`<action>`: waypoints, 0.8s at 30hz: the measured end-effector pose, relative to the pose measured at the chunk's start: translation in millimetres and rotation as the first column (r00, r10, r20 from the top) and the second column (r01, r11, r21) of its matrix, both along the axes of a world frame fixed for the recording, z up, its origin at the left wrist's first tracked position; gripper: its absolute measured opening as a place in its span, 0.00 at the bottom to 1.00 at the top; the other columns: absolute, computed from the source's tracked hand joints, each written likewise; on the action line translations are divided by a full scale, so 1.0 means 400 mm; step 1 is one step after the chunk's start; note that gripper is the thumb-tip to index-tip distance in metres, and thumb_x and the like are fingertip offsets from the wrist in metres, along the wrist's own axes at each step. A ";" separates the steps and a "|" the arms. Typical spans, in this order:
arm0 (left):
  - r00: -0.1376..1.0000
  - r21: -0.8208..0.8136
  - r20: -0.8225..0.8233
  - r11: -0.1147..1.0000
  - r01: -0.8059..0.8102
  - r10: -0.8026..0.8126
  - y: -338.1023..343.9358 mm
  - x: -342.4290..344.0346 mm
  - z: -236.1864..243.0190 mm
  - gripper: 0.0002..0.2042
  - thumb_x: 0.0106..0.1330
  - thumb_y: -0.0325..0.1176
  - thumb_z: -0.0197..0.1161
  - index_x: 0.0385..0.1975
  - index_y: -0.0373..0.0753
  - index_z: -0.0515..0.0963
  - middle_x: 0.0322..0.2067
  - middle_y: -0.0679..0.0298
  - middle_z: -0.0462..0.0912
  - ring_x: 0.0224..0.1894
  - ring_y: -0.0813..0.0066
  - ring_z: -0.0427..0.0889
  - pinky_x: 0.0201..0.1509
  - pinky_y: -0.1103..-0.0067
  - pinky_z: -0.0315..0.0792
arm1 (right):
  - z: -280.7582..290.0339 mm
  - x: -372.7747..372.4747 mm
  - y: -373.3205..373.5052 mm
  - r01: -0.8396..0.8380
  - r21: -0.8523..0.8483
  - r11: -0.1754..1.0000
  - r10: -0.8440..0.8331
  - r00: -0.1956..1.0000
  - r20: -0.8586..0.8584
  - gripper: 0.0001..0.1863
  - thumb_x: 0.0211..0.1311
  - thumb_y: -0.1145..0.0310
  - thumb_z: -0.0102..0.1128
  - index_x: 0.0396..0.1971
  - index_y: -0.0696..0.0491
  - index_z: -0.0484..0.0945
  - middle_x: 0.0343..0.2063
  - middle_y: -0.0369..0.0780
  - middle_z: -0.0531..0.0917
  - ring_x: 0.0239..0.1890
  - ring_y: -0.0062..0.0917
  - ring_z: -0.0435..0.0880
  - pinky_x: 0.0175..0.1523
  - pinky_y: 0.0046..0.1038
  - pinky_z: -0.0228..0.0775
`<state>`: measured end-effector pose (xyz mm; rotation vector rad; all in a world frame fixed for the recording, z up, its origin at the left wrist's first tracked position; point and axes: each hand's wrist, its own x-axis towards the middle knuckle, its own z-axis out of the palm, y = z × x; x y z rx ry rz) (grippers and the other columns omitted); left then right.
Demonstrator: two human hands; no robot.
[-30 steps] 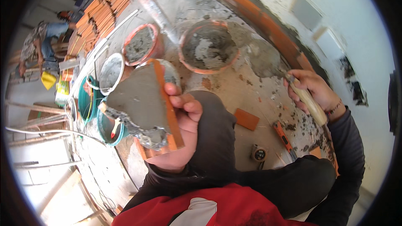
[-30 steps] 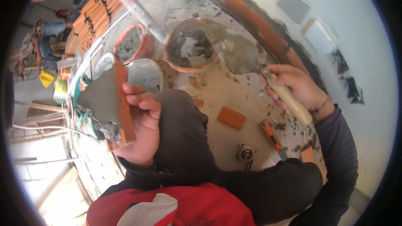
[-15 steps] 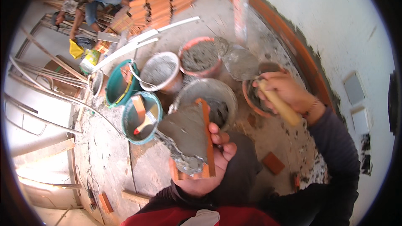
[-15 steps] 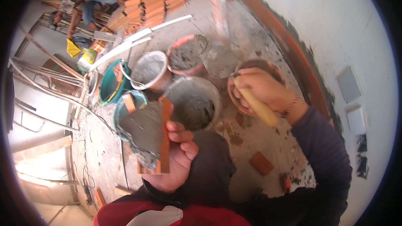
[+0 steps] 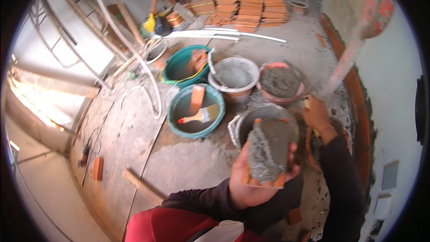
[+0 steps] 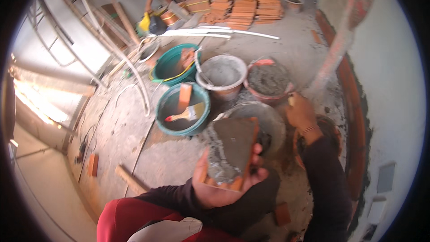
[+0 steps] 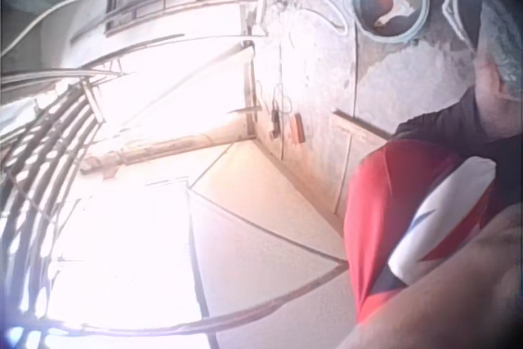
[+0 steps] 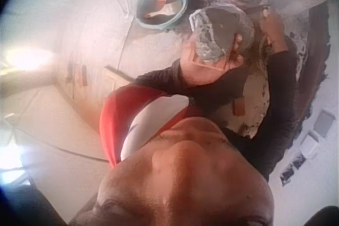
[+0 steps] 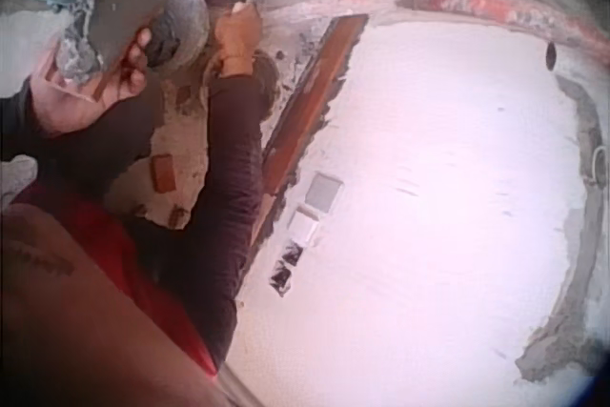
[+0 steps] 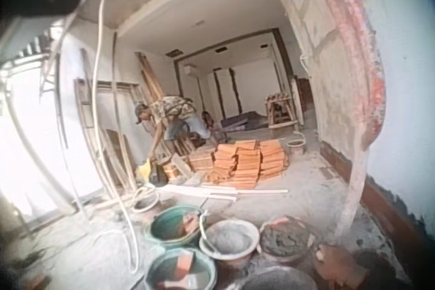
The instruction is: The person lays bricks along a wall base by applying mortar to the bricks and wall using a trowel and then positioning each brick by hand.
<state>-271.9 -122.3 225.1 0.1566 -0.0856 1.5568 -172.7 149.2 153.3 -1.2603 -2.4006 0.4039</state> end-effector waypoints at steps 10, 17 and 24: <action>0.998 0.002 0.058 1.000 0.025 -0.026 0.006 0.042 0.015 0.26 0.73 0.54 0.40 0.61 0.43 0.66 0.52 0.57 0.76 0.50 0.66 0.78 0.56 0.63 0.69 | 0.086 0.239 -0.220 -0.153 0.027 0.988 0.155 0.979 -0.133 0.18 0.52 0.74 0.56 0.44 0.61 0.71 0.36 0.54 0.79 0.42 0.49 0.79 0.47 0.39 0.69; 0.999 0.045 -0.030 0.999 0.016 -0.014 -0.013 0.116 0.022 0.25 0.73 0.53 0.39 0.62 0.45 0.65 0.51 0.57 0.77 0.50 0.65 0.77 0.52 0.63 0.70 | 0.155 0.533 -0.448 0.006 -0.275 0.961 -0.028 0.997 -0.073 0.20 0.55 0.73 0.56 0.48 0.61 0.70 0.42 0.49 0.76 0.45 0.40 0.75 0.52 0.33 0.64; 0.989 -0.079 -0.073 0.990 0.121 -0.127 -0.009 0.176 0.008 0.26 0.73 0.54 0.39 0.61 0.45 0.66 0.52 0.58 0.77 0.51 0.65 0.77 0.52 0.62 0.70 | 0.176 0.841 -0.728 0.309 -0.658 0.687 -0.458 0.887 -0.062 0.19 0.69 0.67 0.48 0.55 0.60 0.70 0.51 0.48 0.75 0.54 0.37 0.71 0.62 0.31 0.60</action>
